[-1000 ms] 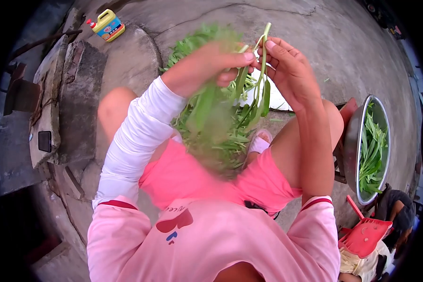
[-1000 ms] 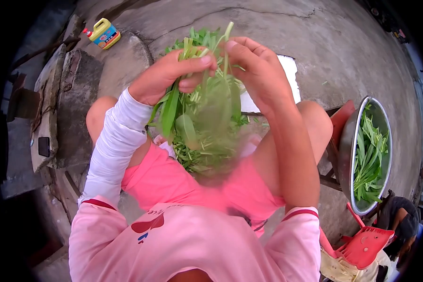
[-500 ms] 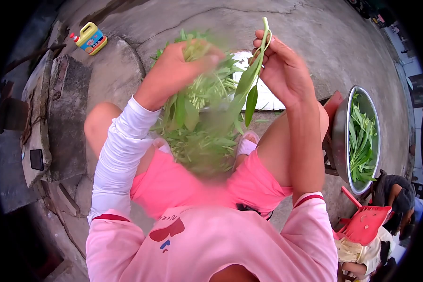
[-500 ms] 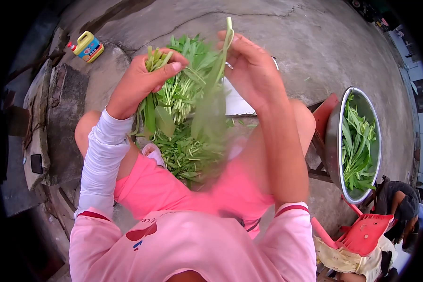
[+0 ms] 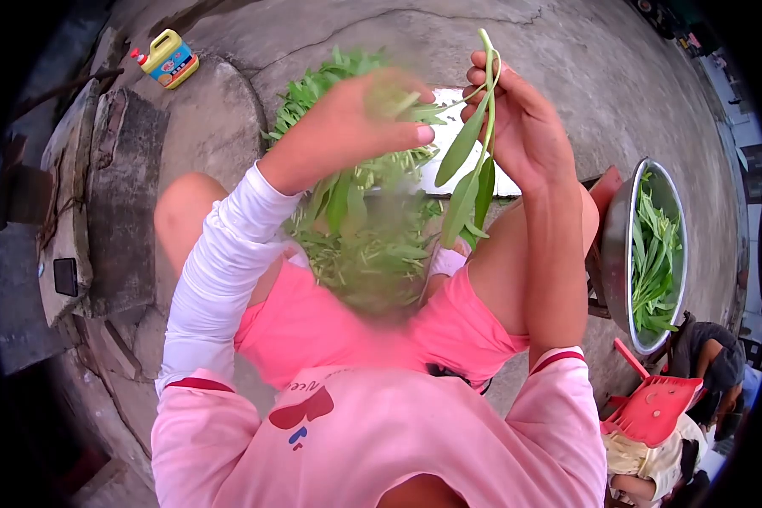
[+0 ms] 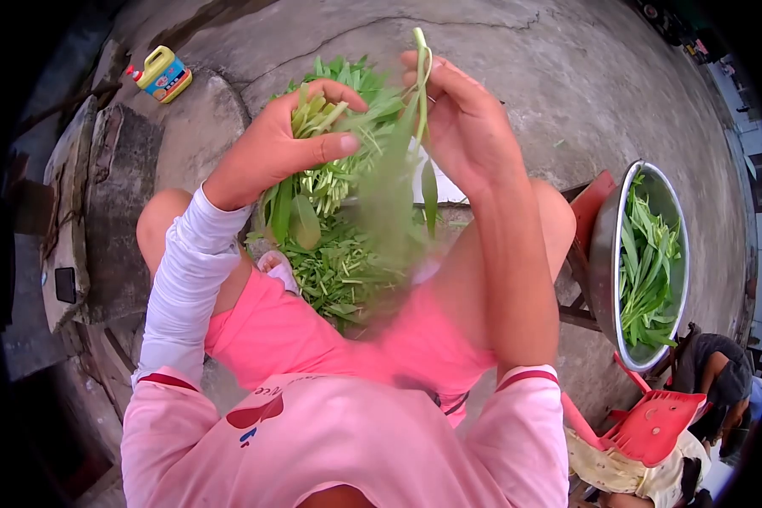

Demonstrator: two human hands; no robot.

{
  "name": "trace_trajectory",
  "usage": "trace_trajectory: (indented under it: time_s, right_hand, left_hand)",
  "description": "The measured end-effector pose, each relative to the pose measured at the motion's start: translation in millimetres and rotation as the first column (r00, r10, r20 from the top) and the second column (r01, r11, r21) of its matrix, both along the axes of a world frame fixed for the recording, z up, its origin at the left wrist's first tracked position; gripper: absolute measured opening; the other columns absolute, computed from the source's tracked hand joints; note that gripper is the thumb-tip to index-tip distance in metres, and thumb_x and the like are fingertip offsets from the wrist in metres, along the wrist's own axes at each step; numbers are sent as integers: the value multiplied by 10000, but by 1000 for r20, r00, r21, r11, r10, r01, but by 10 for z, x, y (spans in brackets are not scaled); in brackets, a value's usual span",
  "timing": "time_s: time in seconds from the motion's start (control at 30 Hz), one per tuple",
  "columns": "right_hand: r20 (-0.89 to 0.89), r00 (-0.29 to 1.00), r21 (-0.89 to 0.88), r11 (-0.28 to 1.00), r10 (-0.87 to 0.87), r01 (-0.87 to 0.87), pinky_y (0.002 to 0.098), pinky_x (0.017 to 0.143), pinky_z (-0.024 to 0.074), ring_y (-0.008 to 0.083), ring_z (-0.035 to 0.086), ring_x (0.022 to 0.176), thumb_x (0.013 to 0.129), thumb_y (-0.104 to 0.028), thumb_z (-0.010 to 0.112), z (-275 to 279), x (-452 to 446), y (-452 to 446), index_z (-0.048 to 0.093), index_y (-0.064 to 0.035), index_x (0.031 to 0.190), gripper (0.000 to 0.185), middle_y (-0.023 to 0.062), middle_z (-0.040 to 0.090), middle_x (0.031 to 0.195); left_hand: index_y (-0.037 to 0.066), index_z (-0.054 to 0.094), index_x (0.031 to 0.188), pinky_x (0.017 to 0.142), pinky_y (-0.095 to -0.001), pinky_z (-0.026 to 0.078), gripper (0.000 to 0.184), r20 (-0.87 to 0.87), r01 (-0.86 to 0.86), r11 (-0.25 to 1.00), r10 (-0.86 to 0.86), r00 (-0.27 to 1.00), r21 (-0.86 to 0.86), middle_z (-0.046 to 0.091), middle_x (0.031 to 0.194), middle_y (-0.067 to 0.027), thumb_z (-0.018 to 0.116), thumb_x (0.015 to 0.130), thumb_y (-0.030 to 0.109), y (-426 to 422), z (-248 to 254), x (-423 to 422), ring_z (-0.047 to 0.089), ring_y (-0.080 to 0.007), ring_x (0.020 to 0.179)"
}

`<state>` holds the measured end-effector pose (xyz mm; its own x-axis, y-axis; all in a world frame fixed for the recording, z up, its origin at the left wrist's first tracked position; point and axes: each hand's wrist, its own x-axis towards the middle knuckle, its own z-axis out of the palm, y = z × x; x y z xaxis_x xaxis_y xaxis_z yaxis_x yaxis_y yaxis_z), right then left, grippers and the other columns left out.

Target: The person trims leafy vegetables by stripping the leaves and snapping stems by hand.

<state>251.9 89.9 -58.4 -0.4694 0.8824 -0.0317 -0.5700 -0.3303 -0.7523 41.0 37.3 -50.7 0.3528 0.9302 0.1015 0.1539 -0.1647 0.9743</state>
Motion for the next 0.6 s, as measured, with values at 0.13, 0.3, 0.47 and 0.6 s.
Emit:
trace_trajectory:
  time_s: [0.13, 0.3, 0.47, 0.6]
  right_hand:
    - [-30, 1000, -41, 999, -6, 5, 254, 674, 447, 130, 514, 755, 927, -135, 472, -2, -1, 10, 498, 45, 1127, 270, 74, 543, 927]
    - [-104, 995, -102, 995, 1, -12, 238, 635, 450, 132, 515, 762, 917, -105, 465, 1, 68, 49, 489, 62, 1137, 277, 85, 529, 948]
    - [-155, 987, -85, 994, 52, -66, 238, 649, 470, 140, 515, 781, 915, -108, 473, -32, 117, 82, 488, 63, 1137, 281, 96, 524, 948]
    - [-135, 990, -69, 996, 45, -54, 245, 662, 496, 148, 530, 780, 918, -125, 492, -22, 138, 91, 494, 62, 1117, 273, 95, 534, 935]
  left_hand:
    - [62, 569, 1047, 495, -165, 293, 301, -140, -18, 955, 62, 988, 296, 543, 759, 38, 644, 839, 267, 28, -188, 6, 353, -9, 550]
    - [12, 581, 1040, 462, -152, 309, 324, 90, 40, 965, -17, 996, -258, 649, 845, -22, 592, 870, 288, -28, 83, -25, 362, 4, 504]
    - [-21, 573, 1065, 420, -138, 291, 354, 193, 192, 893, -122, 974, -407, 663, 842, -55, 560, 889, 286, 30, 24, -84, 363, 21, 458]
    - [-24, 565, 1074, 405, -136, 283, 366, 256, 275, 856, -175, 951, -437, 659, 840, -69, 551, 896, 295, 34, 13, -66, 366, 23, 446]
